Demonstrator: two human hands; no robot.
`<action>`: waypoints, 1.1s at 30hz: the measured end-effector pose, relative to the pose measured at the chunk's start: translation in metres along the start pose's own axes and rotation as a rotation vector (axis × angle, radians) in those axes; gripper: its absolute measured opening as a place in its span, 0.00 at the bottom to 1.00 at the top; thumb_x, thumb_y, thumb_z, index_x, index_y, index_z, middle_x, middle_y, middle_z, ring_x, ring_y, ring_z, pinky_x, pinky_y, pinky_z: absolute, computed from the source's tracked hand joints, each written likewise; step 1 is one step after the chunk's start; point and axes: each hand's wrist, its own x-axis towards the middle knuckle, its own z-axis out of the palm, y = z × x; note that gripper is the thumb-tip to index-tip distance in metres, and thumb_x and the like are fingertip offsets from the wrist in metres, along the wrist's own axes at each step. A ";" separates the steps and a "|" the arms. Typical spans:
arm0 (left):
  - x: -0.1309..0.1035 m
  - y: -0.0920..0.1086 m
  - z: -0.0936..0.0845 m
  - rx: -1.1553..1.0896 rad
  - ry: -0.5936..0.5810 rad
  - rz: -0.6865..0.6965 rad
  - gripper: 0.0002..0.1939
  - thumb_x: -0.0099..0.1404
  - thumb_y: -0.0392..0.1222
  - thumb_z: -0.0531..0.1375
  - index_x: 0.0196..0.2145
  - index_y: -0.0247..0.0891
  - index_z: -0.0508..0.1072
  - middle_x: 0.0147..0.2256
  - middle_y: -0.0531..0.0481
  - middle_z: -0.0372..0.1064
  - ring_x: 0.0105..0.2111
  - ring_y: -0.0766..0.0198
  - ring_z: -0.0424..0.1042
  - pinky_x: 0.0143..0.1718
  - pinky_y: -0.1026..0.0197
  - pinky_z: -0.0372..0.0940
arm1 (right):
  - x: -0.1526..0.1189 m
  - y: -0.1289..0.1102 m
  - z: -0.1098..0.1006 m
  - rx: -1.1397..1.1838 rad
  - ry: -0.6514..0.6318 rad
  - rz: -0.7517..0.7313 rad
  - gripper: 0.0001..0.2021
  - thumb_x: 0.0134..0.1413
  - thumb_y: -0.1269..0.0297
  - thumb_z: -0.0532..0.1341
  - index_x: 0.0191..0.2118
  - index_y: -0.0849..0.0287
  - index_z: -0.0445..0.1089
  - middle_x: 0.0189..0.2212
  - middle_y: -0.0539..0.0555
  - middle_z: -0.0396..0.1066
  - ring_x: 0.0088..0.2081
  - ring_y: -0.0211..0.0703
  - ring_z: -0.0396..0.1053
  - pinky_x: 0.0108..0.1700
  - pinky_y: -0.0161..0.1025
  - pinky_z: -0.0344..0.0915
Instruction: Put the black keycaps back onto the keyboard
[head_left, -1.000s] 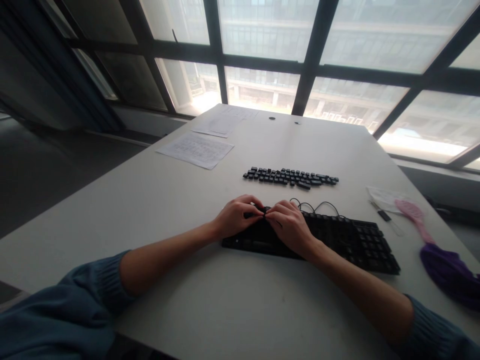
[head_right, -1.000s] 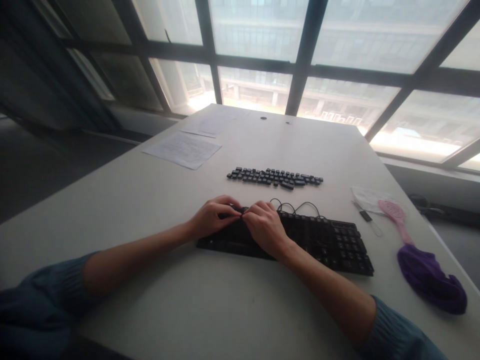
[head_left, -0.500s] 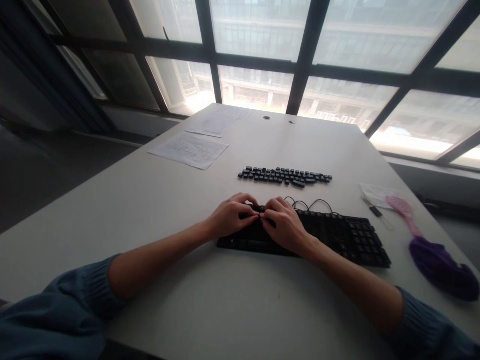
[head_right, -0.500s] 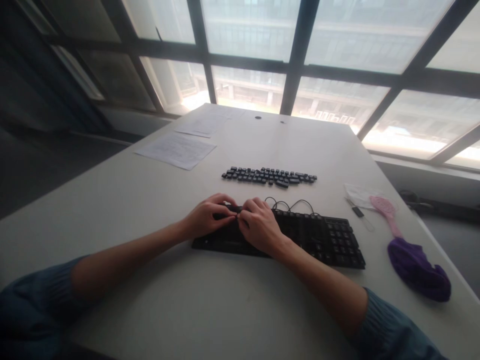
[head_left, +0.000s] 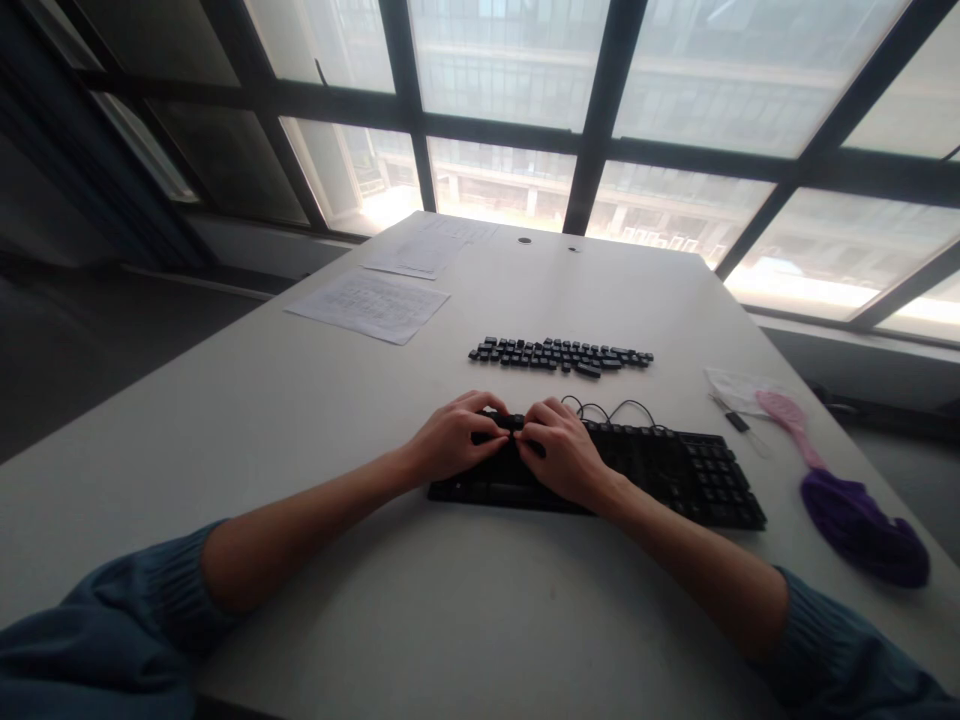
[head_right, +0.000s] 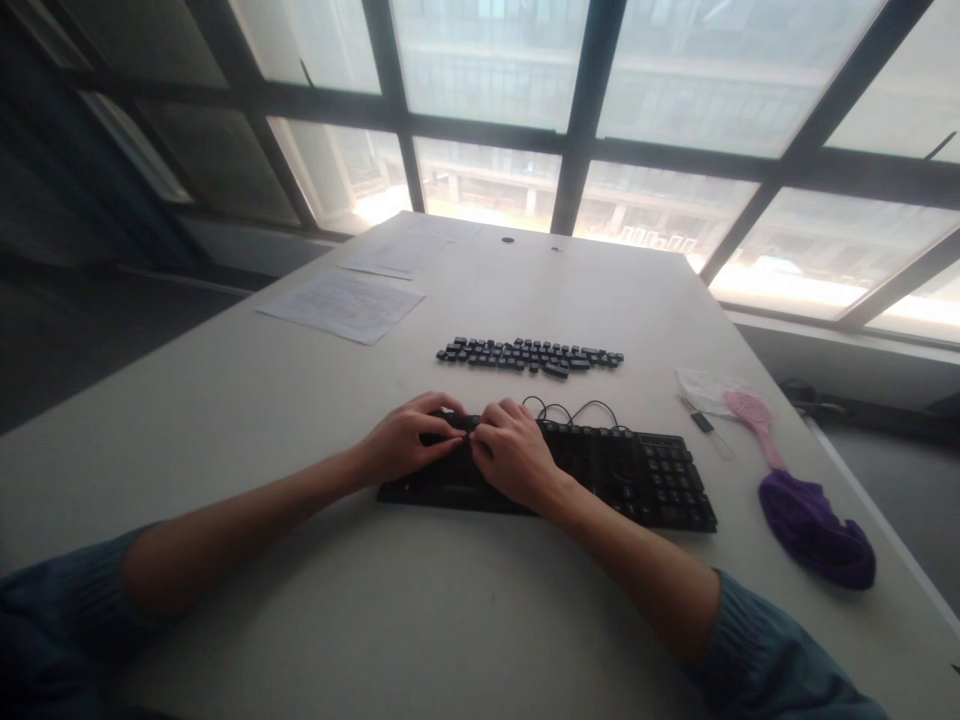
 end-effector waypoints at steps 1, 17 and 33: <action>0.000 0.000 0.000 -0.001 0.001 0.001 0.07 0.67 0.42 0.63 0.33 0.42 0.81 0.46 0.48 0.74 0.47 0.58 0.72 0.52 0.56 0.68 | 0.000 0.000 0.000 -0.006 0.001 -0.004 0.08 0.61 0.70 0.63 0.29 0.57 0.73 0.36 0.55 0.72 0.42 0.47 0.64 0.47 0.45 0.62; 0.015 -0.009 -0.008 -0.073 0.125 0.038 0.07 0.70 0.40 0.61 0.36 0.39 0.79 0.40 0.47 0.77 0.42 0.61 0.75 0.48 0.58 0.69 | 0.000 0.001 0.002 -0.033 0.056 -0.015 0.07 0.64 0.69 0.60 0.34 0.56 0.73 0.32 0.53 0.75 0.41 0.46 0.67 0.47 0.44 0.58; 0.148 -0.051 -0.025 0.036 0.079 -0.051 0.08 0.62 0.43 0.67 0.37 0.38 0.83 0.40 0.46 0.80 0.41 0.59 0.77 0.49 0.58 0.68 | 0.042 0.054 -0.059 -0.118 0.095 0.294 0.05 0.58 0.72 0.64 0.36 0.56 0.78 0.35 0.54 0.79 0.41 0.48 0.72 0.46 0.42 0.64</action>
